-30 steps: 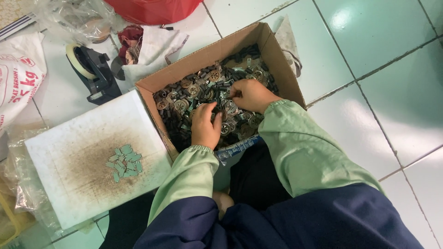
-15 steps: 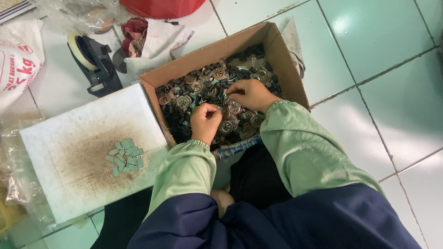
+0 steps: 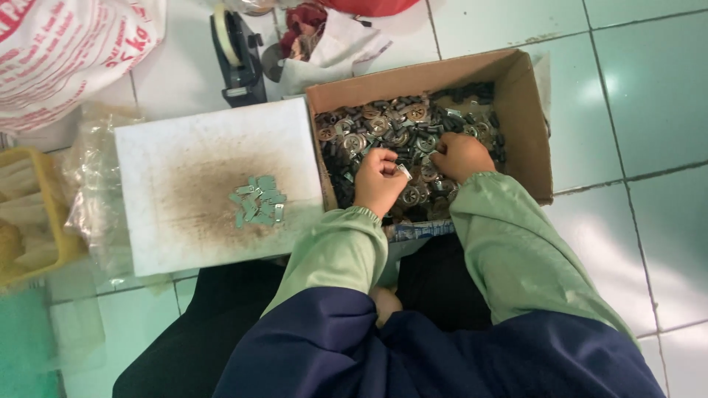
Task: The person picks small metal components from a cardboard box, arranges them on a white board, and then places them into a clear plastic bag by hand.
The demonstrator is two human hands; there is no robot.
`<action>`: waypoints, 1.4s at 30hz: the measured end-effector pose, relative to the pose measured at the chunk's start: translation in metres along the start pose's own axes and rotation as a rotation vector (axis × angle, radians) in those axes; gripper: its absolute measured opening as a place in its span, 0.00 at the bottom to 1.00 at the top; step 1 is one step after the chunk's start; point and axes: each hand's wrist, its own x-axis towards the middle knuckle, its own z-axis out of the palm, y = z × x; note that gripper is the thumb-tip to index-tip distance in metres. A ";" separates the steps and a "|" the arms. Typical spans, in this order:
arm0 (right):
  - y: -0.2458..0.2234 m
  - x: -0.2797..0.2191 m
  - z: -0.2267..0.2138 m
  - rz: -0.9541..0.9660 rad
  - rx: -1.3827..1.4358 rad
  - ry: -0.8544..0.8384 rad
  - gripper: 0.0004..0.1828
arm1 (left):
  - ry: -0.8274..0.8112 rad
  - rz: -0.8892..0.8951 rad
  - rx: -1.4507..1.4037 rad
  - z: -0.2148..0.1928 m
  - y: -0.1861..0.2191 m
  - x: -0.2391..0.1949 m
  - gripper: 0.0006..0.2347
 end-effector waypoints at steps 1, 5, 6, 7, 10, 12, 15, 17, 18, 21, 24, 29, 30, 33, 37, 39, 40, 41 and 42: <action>0.000 -0.005 0.000 -0.018 -0.007 0.004 0.16 | 0.018 0.005 -0.007 0.000 -0.002 -0.004 0.11; 0.006 -0.024 -0.002 -0.045 0.003 0.033 0.13 | 0.022 0.140 -0.034 -0.004 0.001 -0.032 0.13; 0.009 -0.027 -0.002 -0.035 -0.029 0.040 0.13 | 0.021 0.161 -0.053 -0.007 0.005 -0.041 0.11; 0.003 -0.035 -0.007 -0.053 -0.038 0.045 0.13 | 0.040 0.167 -0.061 -0.018 0.007 -0.051 0.11; -0.010 -0.063 -0.018 -0.038 -0.010 0.095 0.13 | -0.003 0.161 -0.069 -0.053 0.009 -0.083 0.10; -0.015 -0.081 -0.021 -0.129 0.100 0.232 0.13 | -0.036 0.267 -0.086 -0.078 0.003 -0.104 0.09; -0.027 -0.099 -0.007 -0.150 0.079 0.292 0.12 | 0.070 0.480 0.017 -0.145 -0.001 -0.147 0.08; -0.027 -0.102 0.003 -0.152 0.053 0.289 0.13 | 0.114 0.479 0.029 -0.184 -0.016 -0.163 0.08; -0.027 -0.103 0.009 -0.146 0.038 0.278 0.14 | 0.150 0.469 0.052 -0.203 -0.025 -0.170 0.08; -0.033 -0.100 0.018 -0.143 -0.017 0.328 0.14 | 0.334 0.412 0.103 -0.242 -0.050 -0.171 0.07; -0.044 -0.105 0.026 -0.209 0.071 0.422 0.11 | 0.379 0.477 0.139 -0.277 -0.036 -0.163 0.05; -0.112 -0.118 0.052 -0.335 0.173 0.575 0.09 | 0.443 0.386 0.120 -0.303 -0.068 -0.116 0.05; -0.124 -0.119 0.057 -0.385 0.250 0.610 0.09 | 0.434 0.343 0.126 -0.306 -0.073 -0.107 0.05; -0.206 -0.138 0.057 -0.332 0.410 0.513 0.09 | 0.379 0.248 0.112 -0.313 -0.066 -0.103 0.05; -0.251 -0.103 0.083 -0.404 0.405 0.433 0.08 | 0.322 0.164 0.110 -0.314 -0.061 -0.099 0.07; -0.275 -0.092 0.094 -0.465 0.382 0.387 0.09 | 0.285 0.122 0.118 -0.315 -0.063 -0.094 0.07; -0.289 -0.093 0.093 -0.464 0.380 0.380 0.09 | 0.285 0.115 0.116 -0.314 -0.064 -0.092 0.07; -0.302 -0.095 0.092 -0.506 0.335 0.343 0.09 | 0.253 0.102 0.150 -0.313 -0.064 -0.090 0.07; -0.314 -0.096 0.090 -0.547 0.290 0.306 0.10 | 0.220 0.088 0.184 -0.311 -0.063 -0.087 0.07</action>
